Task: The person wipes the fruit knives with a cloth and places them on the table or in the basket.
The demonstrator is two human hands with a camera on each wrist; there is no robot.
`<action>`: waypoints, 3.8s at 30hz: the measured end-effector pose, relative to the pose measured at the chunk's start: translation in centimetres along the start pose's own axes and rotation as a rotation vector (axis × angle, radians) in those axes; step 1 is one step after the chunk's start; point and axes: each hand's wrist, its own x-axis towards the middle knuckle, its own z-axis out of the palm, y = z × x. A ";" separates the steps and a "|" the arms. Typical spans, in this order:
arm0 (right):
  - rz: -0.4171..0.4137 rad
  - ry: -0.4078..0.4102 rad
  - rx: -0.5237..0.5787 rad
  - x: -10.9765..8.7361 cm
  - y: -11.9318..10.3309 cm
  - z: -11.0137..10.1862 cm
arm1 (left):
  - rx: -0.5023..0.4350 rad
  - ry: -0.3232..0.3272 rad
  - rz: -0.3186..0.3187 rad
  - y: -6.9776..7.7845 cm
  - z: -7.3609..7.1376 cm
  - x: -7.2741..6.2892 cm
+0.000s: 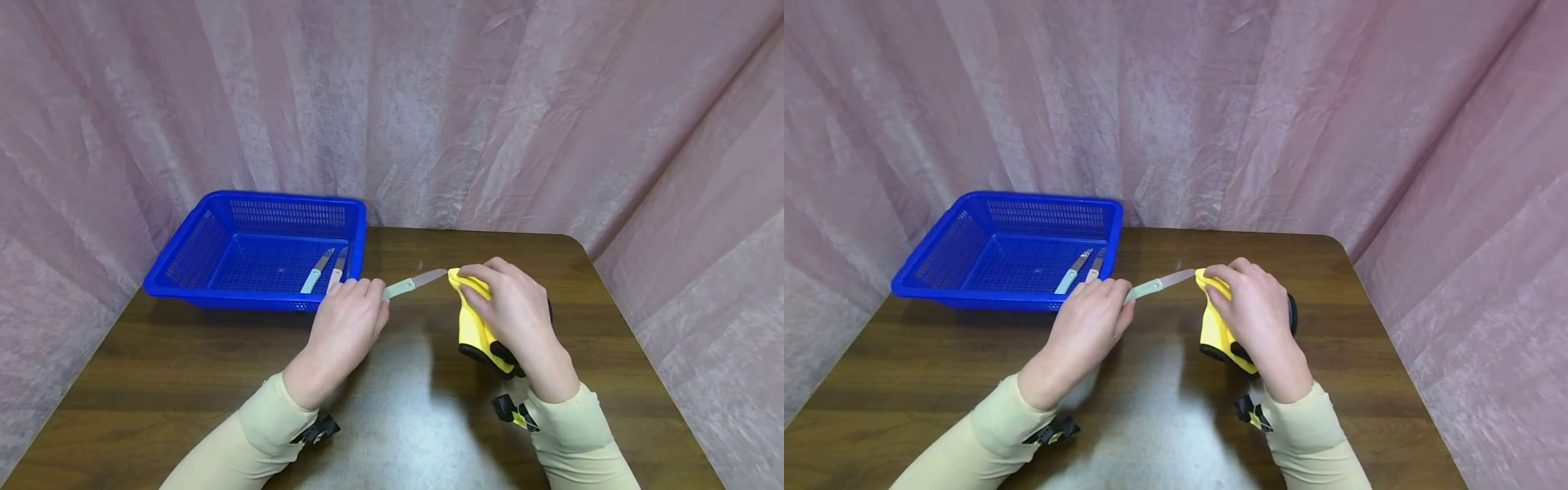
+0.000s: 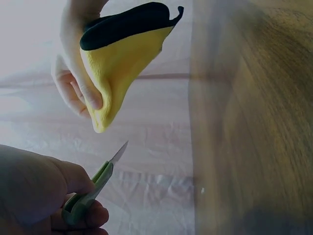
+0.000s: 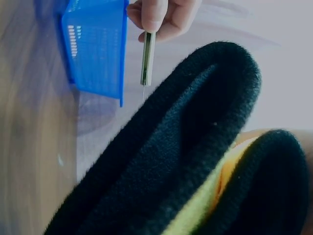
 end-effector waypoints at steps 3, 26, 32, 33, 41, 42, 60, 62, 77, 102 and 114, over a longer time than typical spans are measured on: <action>-0.012 0.004 0.004 0.3 -0.5 0.1 | -0.006 -0.002 0.001 -0.2 -0.3 0.0; -0.076 0.021 0.069 1.6 -3.7 0.9 | 0.005 -0.014 -0.010 -0.5 -2.2 0.2; -0.082 0.028 0.079 1.7 -4.0 1.3 | 0.005 -0.018 -0.004 -0.5 -2.4 0.1; -0.085 0.031 0.081 1.8 -4.1 1.3 | 0.005 -0.018 -0.003 -0.5 -2.5 0.1; -0.101 0.046 0.089 1.9 -4.3 1.6 | 0.001 -0.023 -0.008 -0.5 -2.7 0.2; -0.103 0.048 0.089 1.9 -4.4 1.6 | -0.002 -0.024 -0.007 -0.5 -2.7 0.2; -0.122 0.045 0.068 1.9 -4.4 1.5 | -0.003 -0.065 -0.005 -0.1 -3.4 0.2; -0.116 0.039 0.064 1.9 -4.4 1.5 | -0.003 -0.058 -0.003 -0.1 -3.4 0.2; -0.098 0.049 0.051 2.0 -3.9 1.2 | 0.003 -0.034 0.002 -0.2 -3.5 0.2; -0.018 0.062 0.048 2.2 -2.5 0.8 | 0.001 0.015 0.015 -0.4 -3.8 0.2; 0.044 0.030 0.041 2.2 -2.0 0.3 | -0.002 0.017 0.015 -0.4 -4.1 0.2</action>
